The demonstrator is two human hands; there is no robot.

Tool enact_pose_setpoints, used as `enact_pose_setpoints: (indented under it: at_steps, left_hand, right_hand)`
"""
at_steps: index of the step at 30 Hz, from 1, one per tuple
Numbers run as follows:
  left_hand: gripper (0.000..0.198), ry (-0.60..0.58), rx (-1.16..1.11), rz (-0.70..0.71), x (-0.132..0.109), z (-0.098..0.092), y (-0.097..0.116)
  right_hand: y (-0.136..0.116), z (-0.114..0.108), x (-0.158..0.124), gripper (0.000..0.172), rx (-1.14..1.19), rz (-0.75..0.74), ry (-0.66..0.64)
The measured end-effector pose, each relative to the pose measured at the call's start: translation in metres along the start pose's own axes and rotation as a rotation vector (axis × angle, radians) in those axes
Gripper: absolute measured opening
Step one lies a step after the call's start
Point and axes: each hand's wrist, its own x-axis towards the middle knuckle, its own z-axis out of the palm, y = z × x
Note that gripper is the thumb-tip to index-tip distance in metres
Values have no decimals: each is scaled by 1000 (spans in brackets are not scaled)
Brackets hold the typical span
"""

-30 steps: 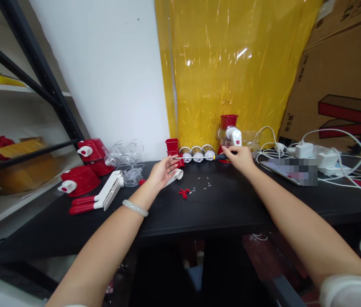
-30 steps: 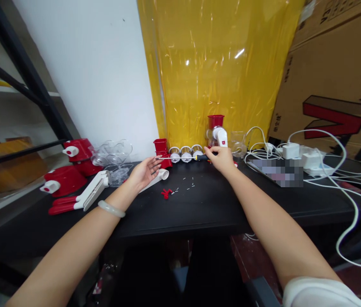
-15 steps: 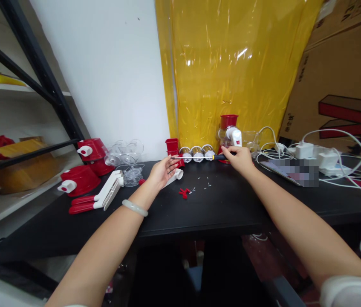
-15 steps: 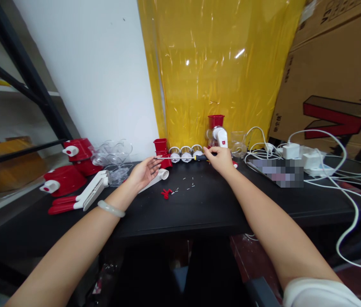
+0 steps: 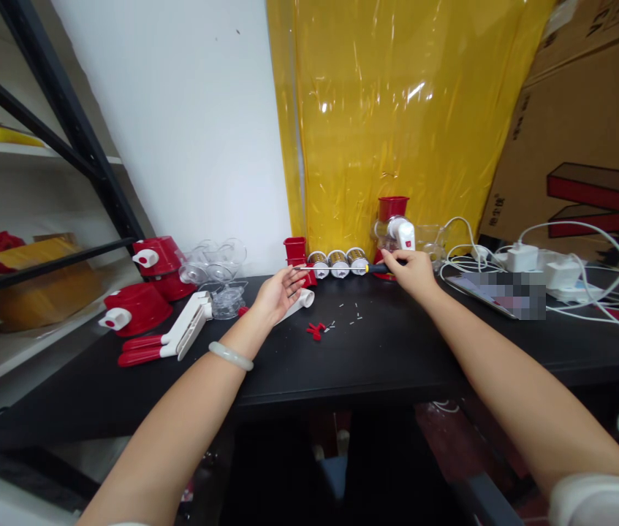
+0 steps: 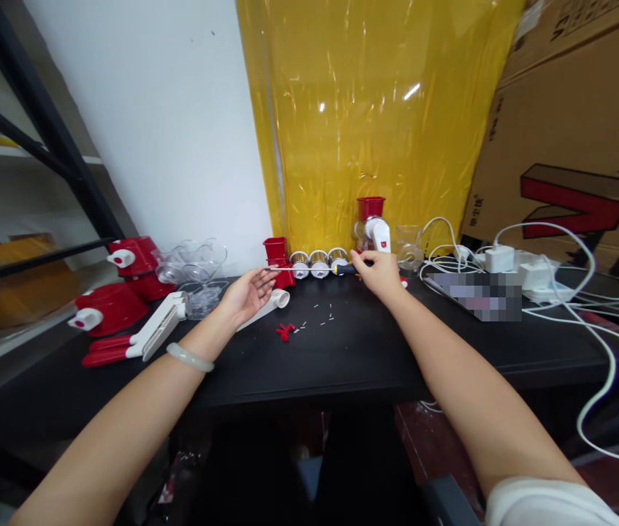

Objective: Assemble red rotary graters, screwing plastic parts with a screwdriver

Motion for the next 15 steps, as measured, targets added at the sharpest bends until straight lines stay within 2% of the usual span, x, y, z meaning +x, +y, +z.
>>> enact_pose_setpoints:
  at_steps: [15]
  left_hand:
    - [12, -47, -49, 4, 2, -3, 1]
  right_hand:
    - [-5, -3, -1, 42, -1, 0, 52]
